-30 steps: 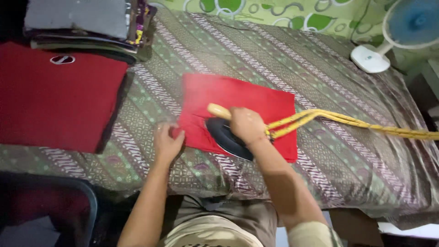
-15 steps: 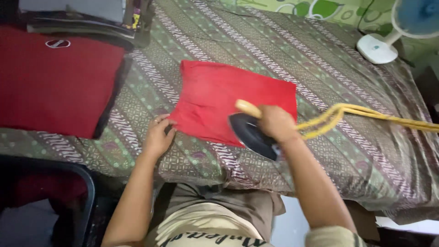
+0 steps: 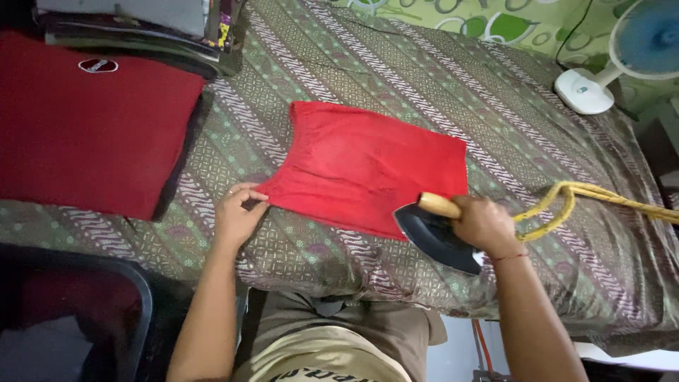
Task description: The person irons a red t-shirt on a patterned table, folding it neatly before placing it on a stack. They then retrieve a grey and blue polo shirt from a laundry basket, button the collar, and iron the shirt flat on the table.
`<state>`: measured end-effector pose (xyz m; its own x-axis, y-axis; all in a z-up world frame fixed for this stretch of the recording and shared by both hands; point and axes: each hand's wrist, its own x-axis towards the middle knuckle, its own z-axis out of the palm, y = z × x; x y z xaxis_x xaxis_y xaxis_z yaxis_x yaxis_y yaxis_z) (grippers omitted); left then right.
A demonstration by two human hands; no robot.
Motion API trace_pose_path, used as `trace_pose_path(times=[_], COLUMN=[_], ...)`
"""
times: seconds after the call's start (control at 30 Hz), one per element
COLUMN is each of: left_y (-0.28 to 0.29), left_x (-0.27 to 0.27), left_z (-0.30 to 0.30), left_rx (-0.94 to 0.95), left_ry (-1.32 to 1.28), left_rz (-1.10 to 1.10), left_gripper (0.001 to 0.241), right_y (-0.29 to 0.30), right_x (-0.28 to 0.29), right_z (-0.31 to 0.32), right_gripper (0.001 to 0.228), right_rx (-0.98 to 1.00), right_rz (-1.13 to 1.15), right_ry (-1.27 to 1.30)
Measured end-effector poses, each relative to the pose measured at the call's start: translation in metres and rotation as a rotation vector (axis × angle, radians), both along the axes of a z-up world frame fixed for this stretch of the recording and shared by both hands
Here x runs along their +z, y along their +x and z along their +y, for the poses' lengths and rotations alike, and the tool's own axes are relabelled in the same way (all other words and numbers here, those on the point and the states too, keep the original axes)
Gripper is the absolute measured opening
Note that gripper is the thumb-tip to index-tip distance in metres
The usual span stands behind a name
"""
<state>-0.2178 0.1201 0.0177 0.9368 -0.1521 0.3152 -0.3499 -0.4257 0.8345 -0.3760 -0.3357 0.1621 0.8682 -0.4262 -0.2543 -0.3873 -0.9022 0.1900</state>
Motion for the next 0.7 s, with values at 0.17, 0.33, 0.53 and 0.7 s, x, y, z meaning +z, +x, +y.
trace_pose_path(times=[0.17,0.33,0.53,0.7], left_y=[0.01,0.008,0.025,0.055], left_x=[-0.013,0.01,0.005,-0.012], left_z=[-0.005,-0.011,0.021,0.061], left_rx=[0.041,0.055,0.034,0.227], left_ry=[-0.015,-0.136,-0.113,-0.12], left_rz=[0.086,0.275,0.499,0.192], left_gripper=[0.023,0.046,0.061,0.035], right_y=[0.022,0.055,0.087,0.109], right_x=[0.003,-0.014,-0.019,-0.034], right_z=[0.064,0.115,0.169,0.21], right_gripper=[0.029,0.012,0.012,0.015], right_rx=[0.168,0.403,0.548,0.586], right_rz=[-0.032,-0.21,-0.381,-0.613], right_ry=[0.021,0.029,0.118,0.252])
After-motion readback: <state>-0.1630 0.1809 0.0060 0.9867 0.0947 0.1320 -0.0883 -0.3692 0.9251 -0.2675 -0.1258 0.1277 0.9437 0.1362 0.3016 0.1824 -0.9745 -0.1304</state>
